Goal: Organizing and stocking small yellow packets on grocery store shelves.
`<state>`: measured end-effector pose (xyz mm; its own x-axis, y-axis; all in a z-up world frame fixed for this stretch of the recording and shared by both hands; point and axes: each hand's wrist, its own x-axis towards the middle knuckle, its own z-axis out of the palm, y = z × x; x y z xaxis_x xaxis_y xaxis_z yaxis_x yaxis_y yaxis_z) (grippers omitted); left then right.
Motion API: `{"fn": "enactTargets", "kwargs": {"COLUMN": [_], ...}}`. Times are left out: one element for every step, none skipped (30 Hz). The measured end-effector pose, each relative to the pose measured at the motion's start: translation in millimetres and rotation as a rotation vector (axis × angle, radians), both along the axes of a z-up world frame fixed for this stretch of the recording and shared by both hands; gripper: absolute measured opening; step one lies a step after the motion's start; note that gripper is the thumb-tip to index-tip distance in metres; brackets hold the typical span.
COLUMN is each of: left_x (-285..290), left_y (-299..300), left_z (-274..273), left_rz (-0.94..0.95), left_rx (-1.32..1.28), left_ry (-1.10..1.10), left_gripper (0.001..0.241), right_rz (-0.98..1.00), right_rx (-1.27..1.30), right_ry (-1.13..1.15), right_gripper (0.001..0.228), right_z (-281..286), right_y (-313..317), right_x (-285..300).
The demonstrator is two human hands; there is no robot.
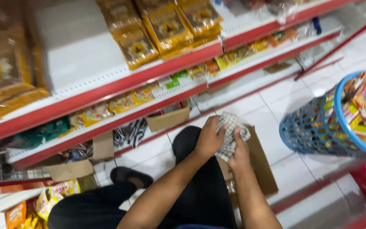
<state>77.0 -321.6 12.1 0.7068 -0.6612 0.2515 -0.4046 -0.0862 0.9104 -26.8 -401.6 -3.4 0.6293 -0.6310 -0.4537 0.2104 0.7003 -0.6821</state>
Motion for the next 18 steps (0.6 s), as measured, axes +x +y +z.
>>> {"fn": "enactTargets", "kwargs": {"left_x": [-16, -35, -46, -53, -60, -65, -70, -73, -76, -78, -80, -82, -84, -86, -83, -82, -81, -77], "left_y": [-14, -27, -33, -42, -52, -65, -78, -94, -102, -112, -122, -124, -125, -126, -131, -135, -139, -144], "left_z": [-17, -34, -36, -36, -36, -40, -42, -45, -48, -52, -55, -80, -104, -128, -141, -152, -164, -160], "left_rz": [-0.069, -0.147, -0.17, -0.386, -0.617, -0.647, -0.682, -0.716, -0.746, -0.583, -0.419, -0.441, -0.414, -0.382, -0.399, -0.547, -0.697, -0.717], "left_rx": [0.02, 0.039, 0.069, 0.394, 0.707, 0.719, 0.839, 0.957, 0.968, 0.885, 0.802, 0.815, 0.894, 0.972, 0.987, 1.086, 1.178, 1.193], "left_ry": [-0.043, -0.085, -0.036, -0.085, -0.143, -0.117, -0.082, -0.059, -0.044, 0.027, 0.096, 0.102, 0.196, 0.289, 0.296, 0.208, 0.116, 0.121], "left_gripper": [0.042, 0.043, 0.043, 0.038, 0.033, 0.033, 0.034, 0.036, 0.036, 0.036, 0.036, 0.036, 0.035, 0.035, 0.035, 0.032, 0.031, 0.031], "right_rz": [-0.055, -0.12, -0.146, -0.237, -0.323, -0.342, -0.396, -0.449, -0.467, -0.449, -0.424, -0.436, -0.333, -0.224, -0.232, -0.19, -0.147, -0.157], "right_rx": [0.07, 0.139, 0.17, 0.19, 0.21, 0.231, 0.153, 0.072, 0.09, -0.055, -0.199, -0.182, -0.137, -0.091, -0.073, -0.117, -0.16, -0.14], "right_ry": [-0.053, -0.107, -0.06, 0.113, 0.288, 0.317, 0.353, 0.383, 0.406, 0.525, 0.644, 0.66, 0.734, 0.804, 0.818, 0.738, 0.658, 0.67], "right_gripper": [0.051, 0.051, 0.051, 0.047, 0.043, 0.043, 0.036, 0.033, 0.033, 0.028, 0.022, 0.022, 0.018, 0.014, 0.014, 0.023, 0.033, 0.033], "right_z": [-17, -35, -46, -57, -66, -108, -147, -187, -222, -259, -294, -318, -342, -366, -367, -369, -370, -406], "right_y": [-4, -5, -8, -13, -18, -25, -31, -37, -36, -35, -32, -30, -26, -24, -23, -21, -19, -23], "right_x": [-19, -40, -58, -72, -87, -109, -134, -156, -178, -197, -218, -226, -234, -242, -235, -230, -225, -233]}}
